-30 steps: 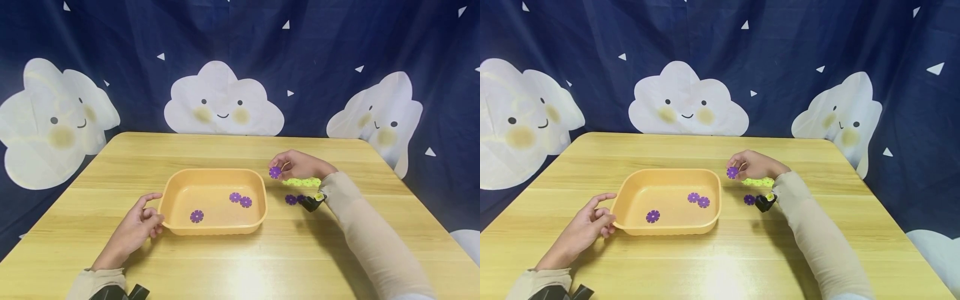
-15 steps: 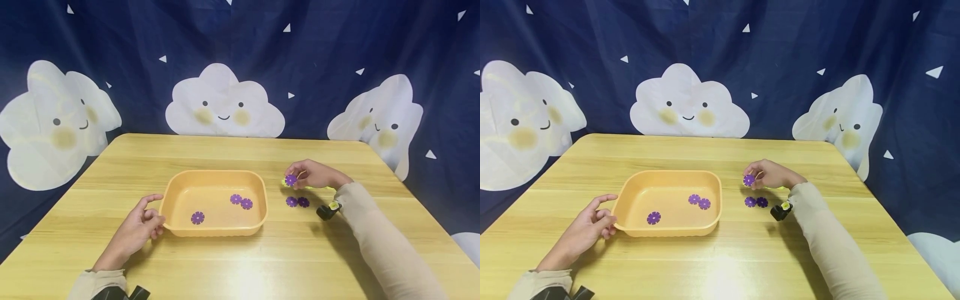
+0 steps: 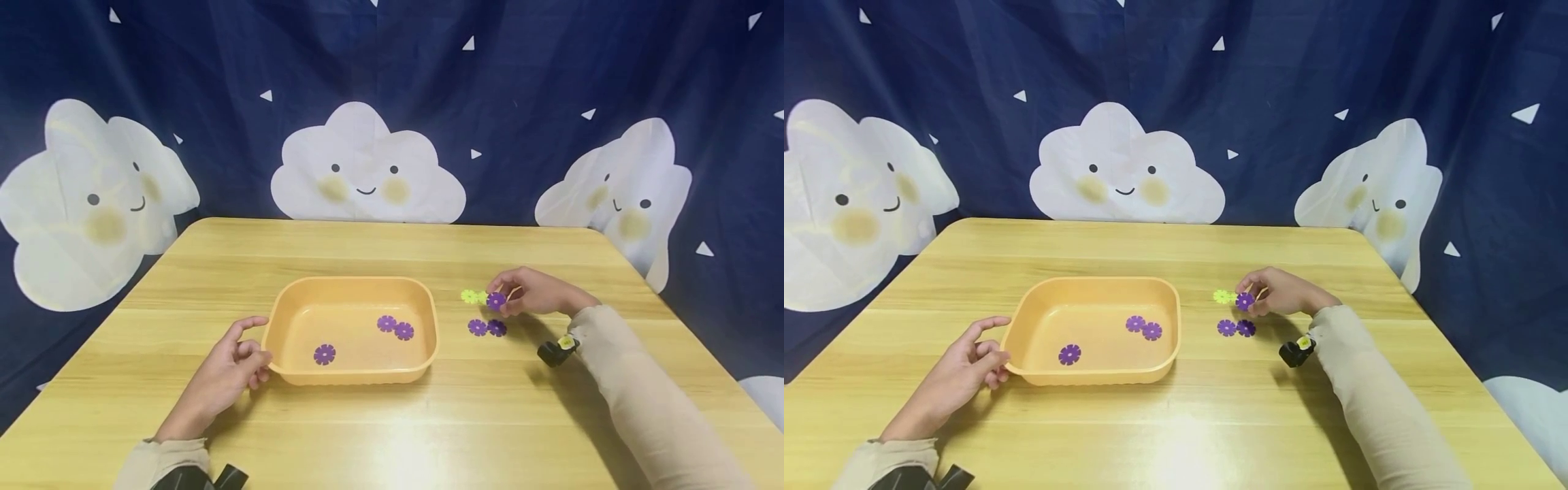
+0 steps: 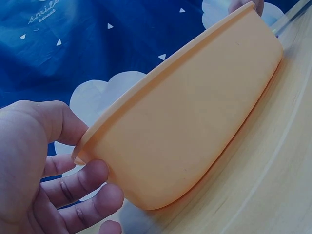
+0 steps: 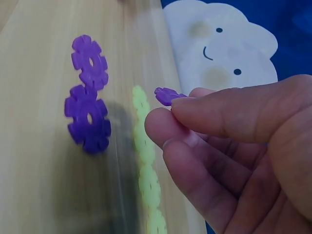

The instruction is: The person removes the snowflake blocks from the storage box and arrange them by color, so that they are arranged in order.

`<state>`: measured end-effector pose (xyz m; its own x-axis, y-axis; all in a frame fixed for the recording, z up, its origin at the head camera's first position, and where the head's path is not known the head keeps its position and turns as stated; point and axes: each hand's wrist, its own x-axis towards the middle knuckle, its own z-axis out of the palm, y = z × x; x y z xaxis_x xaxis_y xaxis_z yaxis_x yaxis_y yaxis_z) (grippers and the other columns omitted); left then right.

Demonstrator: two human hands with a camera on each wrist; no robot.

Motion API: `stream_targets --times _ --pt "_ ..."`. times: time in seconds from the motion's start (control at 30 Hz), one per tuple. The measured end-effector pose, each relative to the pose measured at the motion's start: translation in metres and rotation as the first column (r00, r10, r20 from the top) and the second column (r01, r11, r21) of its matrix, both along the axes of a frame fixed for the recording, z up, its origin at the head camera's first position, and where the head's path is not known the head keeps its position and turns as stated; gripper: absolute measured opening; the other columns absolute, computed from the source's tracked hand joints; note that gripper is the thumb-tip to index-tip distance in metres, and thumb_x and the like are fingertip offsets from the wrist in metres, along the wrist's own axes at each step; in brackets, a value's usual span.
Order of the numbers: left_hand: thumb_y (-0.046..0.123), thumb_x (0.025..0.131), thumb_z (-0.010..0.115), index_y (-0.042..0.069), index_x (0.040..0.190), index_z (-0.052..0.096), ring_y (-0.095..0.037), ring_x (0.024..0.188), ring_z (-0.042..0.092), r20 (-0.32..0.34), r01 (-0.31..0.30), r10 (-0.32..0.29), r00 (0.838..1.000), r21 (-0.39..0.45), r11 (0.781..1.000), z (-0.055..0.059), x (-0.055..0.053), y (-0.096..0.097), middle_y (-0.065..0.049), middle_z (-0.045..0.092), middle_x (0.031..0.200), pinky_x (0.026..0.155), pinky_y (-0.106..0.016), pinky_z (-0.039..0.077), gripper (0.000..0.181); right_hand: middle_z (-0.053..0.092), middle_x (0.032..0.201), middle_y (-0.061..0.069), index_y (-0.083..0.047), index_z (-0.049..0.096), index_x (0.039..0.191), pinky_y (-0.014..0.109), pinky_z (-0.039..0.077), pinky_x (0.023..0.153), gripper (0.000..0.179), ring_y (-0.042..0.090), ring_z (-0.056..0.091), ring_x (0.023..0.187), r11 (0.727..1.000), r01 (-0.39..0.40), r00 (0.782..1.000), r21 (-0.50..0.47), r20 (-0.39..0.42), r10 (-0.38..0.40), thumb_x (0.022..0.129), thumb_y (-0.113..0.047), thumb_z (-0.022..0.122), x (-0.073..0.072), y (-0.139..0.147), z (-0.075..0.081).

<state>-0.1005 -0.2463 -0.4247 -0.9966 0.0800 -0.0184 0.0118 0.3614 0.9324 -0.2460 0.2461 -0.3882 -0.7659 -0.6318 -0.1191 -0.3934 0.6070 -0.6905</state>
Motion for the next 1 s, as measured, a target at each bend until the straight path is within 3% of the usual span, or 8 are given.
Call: stream_targets --times 0.47,0.77,1.0 --pt "0.004 0.094 0.055 0.008 0.144 0.029 -0.021 0.068 0.057 -0.005 0.004 -0.004 1.0 -0.002 1.0 -0.002 -0.001 0.001 -0.014 0.058 0.083 0.058 -0.029 0.051 0.056 0.065 0.094 0.008 0.002 0.06 0.109 0.034 0.052 0.086 0.032 0.022 0.062 0.089 1.0 0.003 0.997 0.019 0.073 -0.004 0.08 0.003 0.073 0.008 0.015 -0.006" --pt "0.003 0.095 0.053 0.008 0.145 0.028 -0.022 0.069 0.058 -0.015 0.009 -0.009 1.0 -0.011 1.0 -0.001 -0.001 0.0 -0.013 0.059 0.083 0.058 -0.029 0.051 0.056 0.066 0.09 0.008 0.001 0.06 0.108 0.029 0.054 0.071 0.029 0.02 0.063 0.084 0.999 0.012 0.993 0.043 0.117 -0.017 0.082 0.002 0.073 0.015 0.024 -0.012" --pt "0.004 0.095 0.053 0.008 0.145 0.027 -0.022 0.068 0.058 -0.019 0.012 -0.012 1.0 -0.016 1.0 0.0 0.0 0.0 -0.014 0.059 0.083 0.058 -0.029 0.051 0.056 0.066 0.093 0.007 0.001 0.062 0.108 0.029 0.054 0.073 0.029 0.022 0.062 0.084 0.998 -0.019 0.994 0.054 0.107 0.014 0.082 -0.001 0.074 0.017 0.027 -0.013"
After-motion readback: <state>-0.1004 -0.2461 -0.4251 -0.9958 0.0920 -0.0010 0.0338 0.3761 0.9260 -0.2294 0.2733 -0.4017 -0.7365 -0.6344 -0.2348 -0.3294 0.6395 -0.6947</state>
